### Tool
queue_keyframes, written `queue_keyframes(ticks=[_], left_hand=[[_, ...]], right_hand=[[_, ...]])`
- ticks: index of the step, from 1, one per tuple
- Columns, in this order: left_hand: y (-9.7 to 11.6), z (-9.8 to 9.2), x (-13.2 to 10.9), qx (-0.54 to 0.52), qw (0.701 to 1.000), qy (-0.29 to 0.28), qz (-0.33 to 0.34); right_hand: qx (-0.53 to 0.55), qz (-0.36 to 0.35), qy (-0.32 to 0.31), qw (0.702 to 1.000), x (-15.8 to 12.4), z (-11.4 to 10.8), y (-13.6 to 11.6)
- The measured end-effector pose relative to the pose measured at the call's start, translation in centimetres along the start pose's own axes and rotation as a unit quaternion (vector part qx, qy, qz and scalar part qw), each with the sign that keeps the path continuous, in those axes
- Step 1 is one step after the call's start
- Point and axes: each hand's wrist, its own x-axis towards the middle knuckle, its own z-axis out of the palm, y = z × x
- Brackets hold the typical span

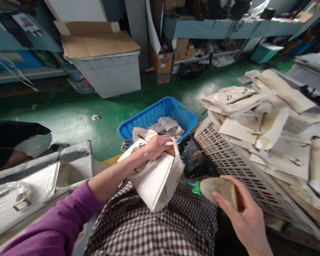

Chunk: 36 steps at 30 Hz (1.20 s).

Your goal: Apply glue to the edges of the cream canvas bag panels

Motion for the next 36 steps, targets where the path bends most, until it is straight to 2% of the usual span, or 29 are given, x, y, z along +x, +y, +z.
queue_keyframes(ticks=[5, 8, 10, 15, 18, 22, 25, 28, 31, 36], left_hand=[[-0.1, 0.0, 0.3, 0.002, 1.000, -0.001, -0.007], [0.0, 0.0, 0.4, -0.003, 1.000, 0.001, -0.017], [0.0, 0.1, 0.3, -0.008, 1.000, 0.002, -0.023], [0.0, 0.2, 0.4, -0.013, 1.000, 0.004, -0.026], [0.0, 0.1, 0.4, -0.010, 1.000, 0.005, -0.025], [-0.2, 0.0, 0.4, 0.000, 1.000, 0.007, -0.024], [-0.3, 0.0, 0.5, 0.005, 1.000, 0.014, -0.023], [-0.3, 0.1, 0.5, 0.007, 1.000, 0.016, -0.020], [-0.2, 0.1, 0.5, 0.013, 1.000, 0.017, -0.018], [-0.3, 0.0, 0.5, 0.020, 1.000, 0.016, -0.011]], right_hand=[[0.029, -0.008, -0.084, 0.996, -1.2, -0.2, 0.5], [0.050, -0.007, -0.100, 0.994, -1.4, -0.1, 0.7], [0.054, -0.001, -0.080, 0.995, -1.1, 0.0, 0.8], [0.052, 0.009, 0.017, 0.998, 0.3, 0.2, 1.1], [0.050, -0.017, 0.026, 0.998, 0.4, 0.3, 1.3], [0.054, -0.028, -0.051, 0.997, -0.5, -0.1, 1.5], [0.084, 0.013, -0.091, 0.992, -1.3, -0.3, 1.4], [0.121, 0.052, -0.043, 0.990, -1.2, 0.0, 1.4], [0.131, 0.060, 0.012, 0.989, -0.6, 0.6, 1.6], [0.122, 0.075, 0.046, 0.989, -0.1, 1.6, 1.4]])
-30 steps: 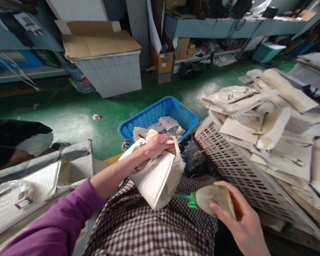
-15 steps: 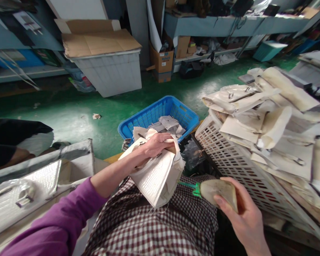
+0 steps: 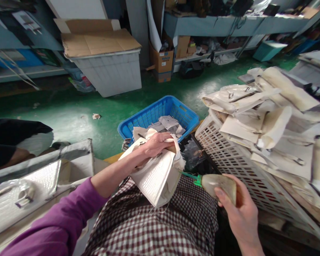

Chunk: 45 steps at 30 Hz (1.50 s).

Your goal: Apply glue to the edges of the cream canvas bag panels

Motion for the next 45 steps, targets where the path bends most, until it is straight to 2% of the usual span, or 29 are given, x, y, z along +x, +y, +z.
queue_keyframes(ticks=[4, 10, 14, 17, 20, 25, 32, 35, 38, 43, 45], left_hand=[[-0.1, -0.1, 0.0, 0.005, 1.000, -0.002, 0.007], [-0.2, 0.3, 0.0, 0.002, 1.000, -0.010, 0.012], [-0.2, 0.4, 0.1, 0.004, 1.000, -0.013, 0.020], [-0.1, 0.2, 0.2, 0.010, 1.000, -0.012, 0.021], [-0.2, 0.0, 0.2, 0.019, 1.000, -0.005, 0.015], [-0.5, 0.0, 0.2, 0.024, 1.000, -0.001, 0.015], [-0.3, 0.1, 0.2, 0.025, 0.999, -0.002, 0.024], [-0.1, 0.2, 0.1, 0.022, 0.999, -0.006, 0.024], [0.0, 0.4, 0.0, 0.020, 1.000, -0.009, 0.022], [-0.2, 0.4, 0.1, 0.020, 0.999, -0.004, 0.027], [-0.1, 0.4, 0.1, 0.021, 0.999, -0.007, 0.031]], right_hand=[[0.001, -0.008, 0.005, 1.000, 0.0, 0.3, -0.1], [-0.029, -0.010, -0.063, 0.998, -0.8, -0.4, -0.9], [-0.016, 0.026, -0.093, 0.995, -1.9, -0.3, -2.0], [-0.005, 0.037, -0.077, 0.996, -2.0, -0.3, -1.8], [-0.001, 0.031, -0.052, 0.998, -1.5, -0.6, -0.6], [0.025, 0.019, -0.046, 0.998, -0.9, -1.2, 1.0], [-0.035, -0.040, -0.032, 0.998, -0.8, -0.8, -0.1], [-0.052, -0.062, -0.055, 0.995, -1.0, -0.9, -0.5], [-0.044, -0.061, -0.090, 0.993, -1.1, -1.3, -0.3], [-0.041, -0.066, -0.050, 0.996, -1.1, -1.3, -0.3], [-0.027, -0.036, -0.064, 0.997, -1.3, -1.1, -0.6]])
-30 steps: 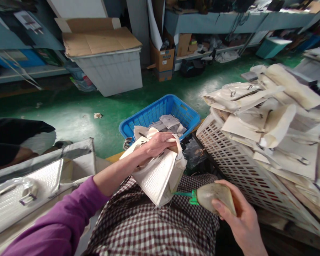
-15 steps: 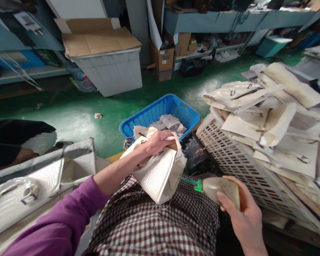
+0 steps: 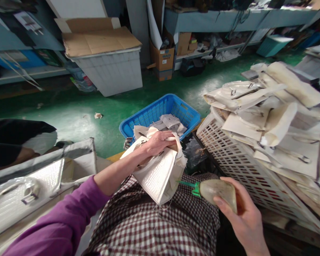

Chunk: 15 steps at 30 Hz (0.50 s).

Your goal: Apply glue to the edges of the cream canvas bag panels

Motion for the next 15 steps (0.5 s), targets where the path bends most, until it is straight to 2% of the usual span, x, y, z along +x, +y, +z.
queue_keyframes(ticks=[4, 7, 9, 12, 13, 15], left_hand=[[0.2, -0.2, 0.0, 0.009, 1.000, 0.006, 0.004], [0.5, -0.8, -0.2, 0.026, 0.999, 0.034, 0.006], [1.0, -1.6, -0.6, 0.067, 0.992, 0.102, 0.019], [2.2, -3.0, -1.6, 0.191, 0.950, 0.232, 0.089], [2.6, -3.5, -2.1, 0.237, 0.929, 0.253, 0.129], [3.5, -4.2, -3.2, 0.312, 0.892, 0.250, 0.210]], right_hand=[[0.085, 0.075, -0.026, 0.993, 0.0, 0.2, -0.1], [0.203, 0.096, 0.031, 0.974, 0.3, 0.0, 0.3], [0.264, 0.097, 0.084, 0.956, 0.4, -0.2, 0.4], [0.305, 0.096, 0.153, 0.935, 0.6, -0.2, 0.0], [0.314, 0.094, 0.168, 0.930, 0.6, -0.3, -0.1], [0.329, 0.082, 0.181, 0.923, 0.6, -0.3, -0.3]])
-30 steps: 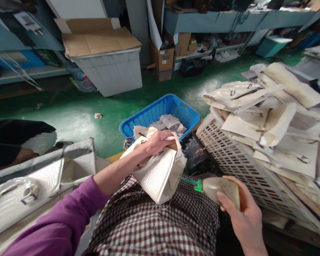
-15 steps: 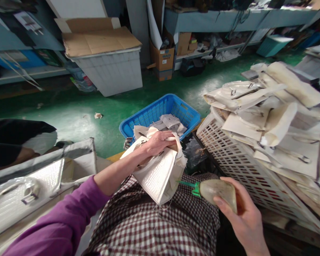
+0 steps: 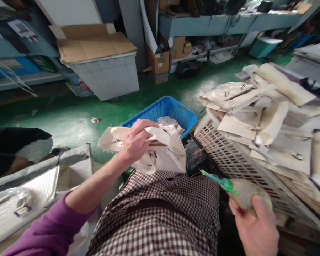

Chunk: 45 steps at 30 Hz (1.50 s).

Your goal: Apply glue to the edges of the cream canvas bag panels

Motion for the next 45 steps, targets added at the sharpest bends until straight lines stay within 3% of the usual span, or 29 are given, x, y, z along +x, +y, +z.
queue_keyframes(ticks=[2, 5, 10, 15, 17, 21, 24, 27, 33, 37, 41, 45], left_hand=[[0.6, -1.2, -0.6, 0.021, 0.997, -0.026, 0.064], [1.6, -2.1, -2.4, -0.015, 0.995, -0.079, 0.055], [3.3, -3.0, -6.2, -0.098, 0.982, -0.115, -0.111], [5.3, -5.8, -8.2, -0.156, 0.951, -0.135, -0.230], [6.1, -6.7, -8.3, -0.203, 0.919, -0.151, -0.302], [7.4, -7.4, -8.3, -0.307, 0.813, -0.153, -0.470], [7.9, -7.3, -8.7, -0.359, 0.770, -0.137, -0.508], [8.2, -7.2, -9.4, -0.361, 0.783, -0.126, -0.491], [8.4, -7.1, -10.1, -0.321, 0.864, -0.132, -0.366], [8.1, -6.8, -10.4, -0.295, 0.907, -0.132, -0.270], [7.9, -6.6, -10.3, -0.274, 0.922, -0.140, -0.233], [8.1, -6.6, -9.9, -0.270, 0.927, -0.135, -0.224]], right_hand=[[0.005, -0.009, 0.002, 1.000, 0.1, -0.1, 0.1], [-0.016, -0.005, 0.006, 1.000, 0.4, -0.6, 0.9], [-0.084, 0.010, -0.036, 0.996, 0.7, -1.6, 2.6], [-0.160, 0.026, -0.088, 0.983, 1.0, -2.4, 4.0], [-0.200, 0.026, -0.103, 0.974, 1.3, -2.5, 4.4], [-0.293, 0.011, -0.184, 0.938, 1.6, -2.0, 4.8], [-0.328, -0.023, -0.232, 0.915, 1.5, -1.4, 4.9], [-0.351, -0.043, -0.239, 0.904, 1.4, -0.9, 5.2], [-0.349, -0.070, -0.230, 0.906, 1.7, -0.1, 6.4], [-0.372, -0.119, -0.241, 0.888, 2.0, 0.5, 7.0], [-0.394, -0.145, -0.228, 0.878, 2.2, 0.2, 6.6], [-0.359, -0.094, -0.204, 0.906, 2.0, -0.4, 5.9]])
